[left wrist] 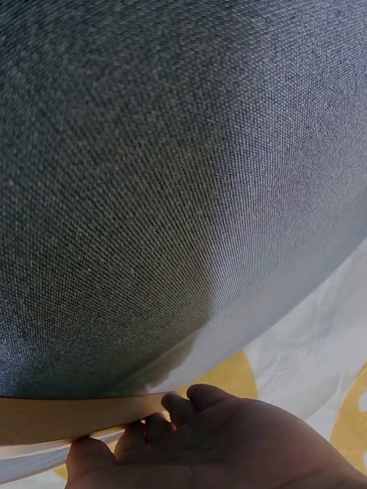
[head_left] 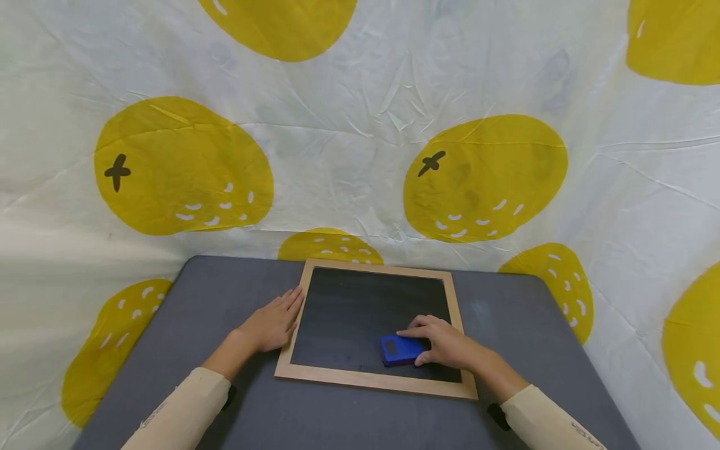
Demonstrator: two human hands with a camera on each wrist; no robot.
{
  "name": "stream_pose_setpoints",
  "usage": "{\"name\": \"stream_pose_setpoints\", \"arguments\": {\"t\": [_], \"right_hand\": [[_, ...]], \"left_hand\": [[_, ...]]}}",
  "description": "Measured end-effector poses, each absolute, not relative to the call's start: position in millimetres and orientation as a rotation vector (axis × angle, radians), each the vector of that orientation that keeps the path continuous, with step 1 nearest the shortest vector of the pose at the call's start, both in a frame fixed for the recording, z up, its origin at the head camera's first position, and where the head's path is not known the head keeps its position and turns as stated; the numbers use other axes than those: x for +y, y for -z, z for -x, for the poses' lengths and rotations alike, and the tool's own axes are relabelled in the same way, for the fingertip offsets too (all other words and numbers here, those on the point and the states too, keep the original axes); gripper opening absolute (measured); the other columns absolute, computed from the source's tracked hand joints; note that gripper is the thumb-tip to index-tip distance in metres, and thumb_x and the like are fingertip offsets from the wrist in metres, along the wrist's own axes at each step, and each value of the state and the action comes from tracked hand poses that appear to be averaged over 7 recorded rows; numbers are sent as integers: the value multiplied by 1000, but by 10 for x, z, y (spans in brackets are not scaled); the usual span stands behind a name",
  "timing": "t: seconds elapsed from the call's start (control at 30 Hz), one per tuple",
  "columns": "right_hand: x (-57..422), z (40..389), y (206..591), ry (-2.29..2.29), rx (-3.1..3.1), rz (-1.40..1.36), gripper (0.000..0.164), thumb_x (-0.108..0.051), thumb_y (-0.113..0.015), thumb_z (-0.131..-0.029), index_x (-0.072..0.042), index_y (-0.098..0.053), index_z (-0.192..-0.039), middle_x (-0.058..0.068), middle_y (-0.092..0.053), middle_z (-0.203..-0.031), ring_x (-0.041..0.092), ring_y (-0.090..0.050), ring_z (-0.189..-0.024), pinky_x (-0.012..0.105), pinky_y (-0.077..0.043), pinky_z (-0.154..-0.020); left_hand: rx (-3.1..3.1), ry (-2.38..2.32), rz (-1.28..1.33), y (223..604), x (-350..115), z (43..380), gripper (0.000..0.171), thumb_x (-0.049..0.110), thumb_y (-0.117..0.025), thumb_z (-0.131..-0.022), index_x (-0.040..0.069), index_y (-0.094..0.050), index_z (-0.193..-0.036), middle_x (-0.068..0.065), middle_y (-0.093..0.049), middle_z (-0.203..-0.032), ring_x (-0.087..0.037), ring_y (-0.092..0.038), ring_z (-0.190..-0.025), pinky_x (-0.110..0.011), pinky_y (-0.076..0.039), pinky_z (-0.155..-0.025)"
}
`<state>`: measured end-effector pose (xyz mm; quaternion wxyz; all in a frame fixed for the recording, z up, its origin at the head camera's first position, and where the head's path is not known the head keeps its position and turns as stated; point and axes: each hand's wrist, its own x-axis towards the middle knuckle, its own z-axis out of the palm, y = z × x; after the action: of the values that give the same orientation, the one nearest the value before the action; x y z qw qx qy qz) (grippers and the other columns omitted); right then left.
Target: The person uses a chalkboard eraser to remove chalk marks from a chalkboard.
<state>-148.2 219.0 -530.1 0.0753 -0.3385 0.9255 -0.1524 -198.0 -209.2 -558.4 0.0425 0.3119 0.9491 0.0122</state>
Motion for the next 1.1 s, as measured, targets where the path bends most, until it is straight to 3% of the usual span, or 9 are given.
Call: {"name": "stream_pose_setpoints", "arguments": {"t": [0.47,0.9,1.1], "right_hand": [[2787,1344,5299,530,2774,948,59,-26,-86,-84,-17,-68,-139,1,-65,-123,20,-62,-109,40,-57,-89],[2721,1386,5315,522,2770,978,58,-26,-87,-84,-17,-69,-138,0,-64,-123,17,-62,-107,38,-57,-89],[2518,1463,5296,494,2758,1032,59,-29,-86,-83,-15,-69,-138,3,-65,-124,21,-62,-110,43,-56,-92]], "left_hand": [[2918,-13,-986,5584,-2043,1958,64,24,-44,-108,-7,-25,-161,-24,-21,-169,-41,-28,-155,-52,-30,-125],[2914,-22,-964,5572,-2066,1958,63,23,-43,-108,-6,-24,-161,-23,-21,-170,-40,-27,-156,-52,-29,-125],[2919,-27,-977,5577,-2070,1959,63,23,-44,-108,-6,-25,-161,-24,-22,-169,-41,-28,-155,-53,-30,-124]]}}
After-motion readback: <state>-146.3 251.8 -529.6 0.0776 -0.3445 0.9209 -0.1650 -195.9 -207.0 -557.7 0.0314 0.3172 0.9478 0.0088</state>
